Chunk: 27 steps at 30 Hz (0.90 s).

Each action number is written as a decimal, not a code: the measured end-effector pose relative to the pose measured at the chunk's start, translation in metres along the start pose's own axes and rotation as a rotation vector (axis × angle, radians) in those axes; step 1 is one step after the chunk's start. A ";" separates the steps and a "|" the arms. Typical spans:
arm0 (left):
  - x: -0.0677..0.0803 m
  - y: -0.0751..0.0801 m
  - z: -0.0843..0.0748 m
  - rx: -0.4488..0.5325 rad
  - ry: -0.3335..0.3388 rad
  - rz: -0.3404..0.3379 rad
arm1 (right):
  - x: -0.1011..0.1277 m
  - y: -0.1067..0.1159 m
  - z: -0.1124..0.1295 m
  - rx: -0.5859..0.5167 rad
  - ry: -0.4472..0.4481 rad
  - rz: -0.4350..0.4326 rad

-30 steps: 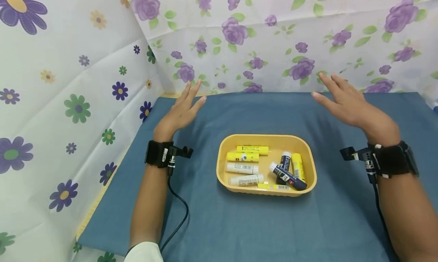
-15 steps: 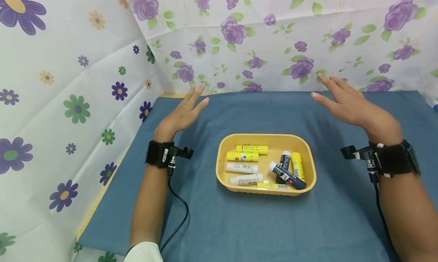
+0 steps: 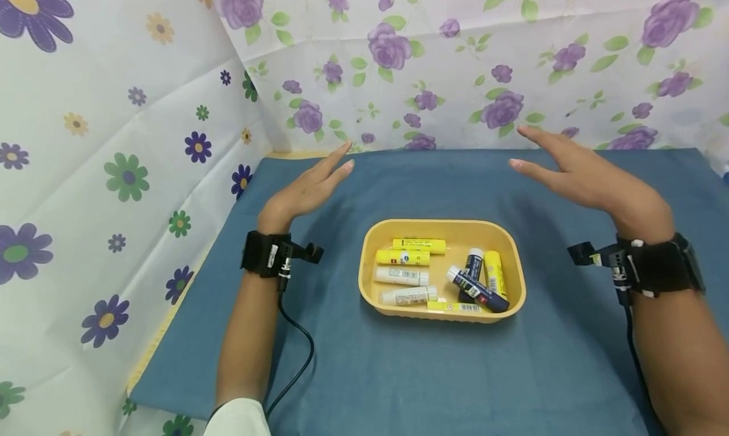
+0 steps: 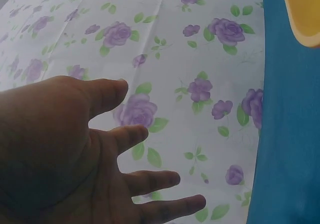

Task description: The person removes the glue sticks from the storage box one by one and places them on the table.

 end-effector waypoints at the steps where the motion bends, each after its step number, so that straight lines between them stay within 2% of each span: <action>1: 0.000 0.000 0.000 -0.001 0.000 0.004 | 0.000 0.000 0.000 0.004 -0.002 -0.002; 10: 0.001 0.002 -0.003 -0.025 0.017 0.013 | 0.001 0.003 0.005 0.058 0.001 -0.019; 14: 0.000 -0.004 -0.001 0.000 0.050 0.054 | 0.003 0.006 0.003 0.059 -0.011 -0.026; 18: -0.006 -0.016 0.003 0.051 0.079 0.115 | 0.007 0.005 0.000 0.048 -0.036 -0.010; 21: -0.018 -0.030 0.010 0.132 0.044 0.163 | 0.008 0.001 -0.001 0.043 -0.046 0.016; 27: -0.039 -0.061 0.028 0.340 -0.079 0.223 | 0.006 -0.011 0.000 0.076 -0.074 0.064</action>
Point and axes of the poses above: each hand's wrist, its own x-axis away from the middle knuckle, its own y-axis out of the back of the hand, z = x × y, the point moved 5 cm from there along -x, towards the middle knuckle, and after that the axes turned 1 degree about -z, right-handed, at the moved point
